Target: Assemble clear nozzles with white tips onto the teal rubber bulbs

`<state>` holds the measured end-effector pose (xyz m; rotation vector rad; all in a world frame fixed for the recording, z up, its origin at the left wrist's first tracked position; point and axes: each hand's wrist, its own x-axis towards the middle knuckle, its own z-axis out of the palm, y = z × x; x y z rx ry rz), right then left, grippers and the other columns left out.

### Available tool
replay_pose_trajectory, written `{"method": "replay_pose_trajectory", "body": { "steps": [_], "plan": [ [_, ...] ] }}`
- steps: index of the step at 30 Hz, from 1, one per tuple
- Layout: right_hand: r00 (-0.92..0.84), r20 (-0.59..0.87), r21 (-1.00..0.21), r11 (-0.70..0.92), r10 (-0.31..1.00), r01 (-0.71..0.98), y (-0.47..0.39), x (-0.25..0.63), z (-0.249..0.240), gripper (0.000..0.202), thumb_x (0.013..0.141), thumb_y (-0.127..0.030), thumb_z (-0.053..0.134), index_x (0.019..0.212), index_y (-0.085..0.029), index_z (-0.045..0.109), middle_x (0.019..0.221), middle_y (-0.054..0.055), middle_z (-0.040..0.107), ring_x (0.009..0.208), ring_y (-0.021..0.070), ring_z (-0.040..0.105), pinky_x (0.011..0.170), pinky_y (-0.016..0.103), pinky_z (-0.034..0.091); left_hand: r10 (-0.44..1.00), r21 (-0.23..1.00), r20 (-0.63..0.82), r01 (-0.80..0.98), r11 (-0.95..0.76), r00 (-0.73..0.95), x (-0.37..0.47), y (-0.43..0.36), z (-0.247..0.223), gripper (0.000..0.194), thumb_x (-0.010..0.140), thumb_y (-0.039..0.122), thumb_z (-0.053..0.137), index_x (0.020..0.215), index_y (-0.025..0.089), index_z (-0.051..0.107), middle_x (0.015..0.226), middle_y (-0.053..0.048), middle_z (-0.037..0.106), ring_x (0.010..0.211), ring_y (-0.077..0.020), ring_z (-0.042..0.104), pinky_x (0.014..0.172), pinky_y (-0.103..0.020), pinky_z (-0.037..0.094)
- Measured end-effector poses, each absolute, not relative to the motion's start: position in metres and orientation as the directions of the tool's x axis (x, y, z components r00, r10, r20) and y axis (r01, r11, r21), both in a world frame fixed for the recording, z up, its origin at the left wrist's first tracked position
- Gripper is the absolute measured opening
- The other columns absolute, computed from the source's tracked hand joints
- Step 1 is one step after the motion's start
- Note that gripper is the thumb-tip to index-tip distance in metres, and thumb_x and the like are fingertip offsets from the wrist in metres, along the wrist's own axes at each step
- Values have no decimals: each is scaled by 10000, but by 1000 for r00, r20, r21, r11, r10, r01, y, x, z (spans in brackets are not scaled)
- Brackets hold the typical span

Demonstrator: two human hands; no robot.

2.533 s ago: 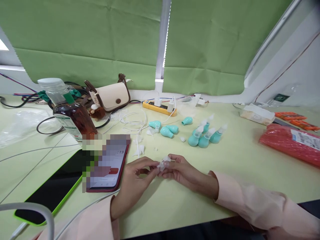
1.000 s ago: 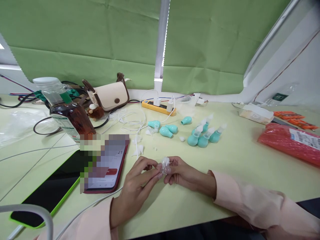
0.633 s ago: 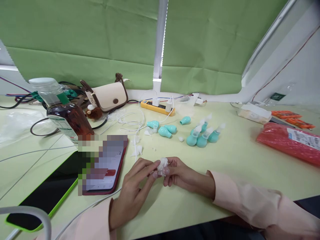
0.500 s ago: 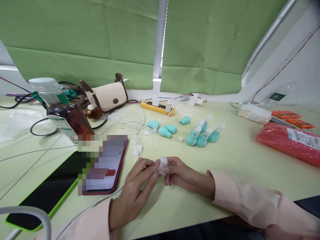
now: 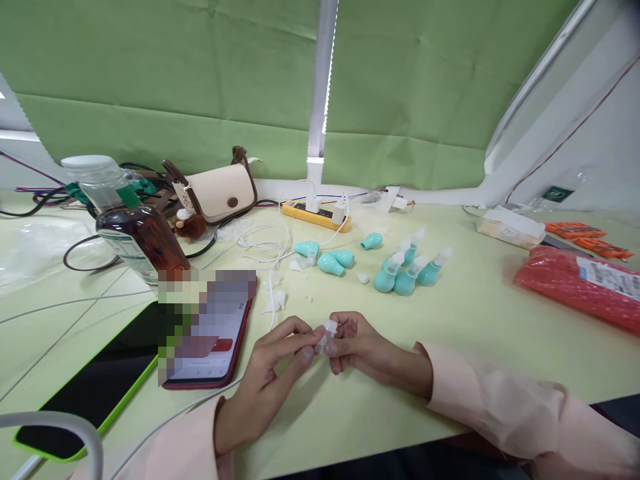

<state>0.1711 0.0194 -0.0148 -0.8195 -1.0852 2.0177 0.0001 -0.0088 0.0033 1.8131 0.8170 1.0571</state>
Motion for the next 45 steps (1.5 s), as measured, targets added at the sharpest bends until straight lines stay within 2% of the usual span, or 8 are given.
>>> {"method": "replay_pose_trajectory", "body": {
  "steps": [7, 12, 19, 26, 30, 35, 40, 45],
  "plan": [
    [-564, -148, -889, -360, 812, -284, 17, 170, -15, 273, 573, -170, 723, 671, -142, 469, 605, -27, 627, 515, 116, 610, 490, 209, 448, 971, 989, 146, -36, -142, 189, 4, -2, -1, 311, 734, 289, 580, 1037, 219, 601, 880, -43, 532, 840, -168, 506, 721, -265, 440],
    [-522, -108, -922, -282, 846, -267, 18, 169, -18, 275, 565, -186, 726, 639, -146, 464, 576, -33, 631, 492, 110, 602, 479, 211, 460, 943, 997, -7, -72, 33, 333, 7, -2, 1, 302, 737, 277, 578, 1032, 212, 592, 1048, -57, 583, 975, -203, 524, 814, -295, 438],
    [-506, -46, -959, -180, 861, -220, 17, 171, -21, 271, 549, -207, 730, 599, -151, 469, 539, -18, 619, 480, 124, 586, 464, 242, 470, 843, 966, -20, -206, 154, 538, 7, 1, -3, 257, 795, 240, 521, 1040, 179, 570, 798, -32, 645, 724, -155, 607, 740, -301, 474],
    [-238, 247, -961, 270, 939, 65, 15, 170, -18, 160, 549, -242, 730, 663, -189, 631, 679, 9, 557, 601, 118, 500, 535, 258, 419, 829, 858, -143, -350, 376, 541, 7, 3, -3, 415, 737, 253, 605, 1141, 207, 518, 1123, -89, 564, 977, -238, 551, 792, -406, 477],
    [-278, 466, -816, 529, 840, 233, 24, 175, -10, 182, 546, -290, 730, 689, -219, 640, 774, 17, 452, 699, 136, 464, 589, 269, 408, 849, 845, -162, -374, 383, 503, 7, 4, -2, 390, 719, 223, 627, 1097, 163, 552, 942, -87, 651, 819, -183, 615, 771, -349, 475],
    [-489, 532, -505, 722, 692, 473, 59, 195, 6, 486, 689, -371, 596, 1126, -213, 455, 1072, 93, 469, 915, 213, 444, 739, 342, 389, 916, 886, -190, -339, 315, 354, 3, 8, -5, 271, 636, 151, 688, 889, 116, 597, 679, -27, 650, 602, -111, 585, 608, -238, 462],
    [-485, 379, 101, 486, 788, 868, 98, 198, 4, 519, 754, -371, 492, 1203, -133, 390, 1153, 144, 455, 977, 314, 347, 775, 439, 287, 904, 939, -141, -234, 251, 403, 5, 3, -4, 168, 638, 113, 672, 765, 108, 561, 619, -13, 621, 531, -85, 548, 557, -210, 422],
    [-501, 269, 204, 460, 823, 864, 109, 189, -1, 471, 794, -197, 430, 1251, -151, 324, 975, 140, 508, 904, 280, 397, 709, 384, 281, 895, 934, -137, -245, 259, 425, 6, 5, -5, 220, 635, 161, 681, 791, 109, 536, 599, -15, 618, 512, -101, 545, 506, -225, 439]
  ]
}}
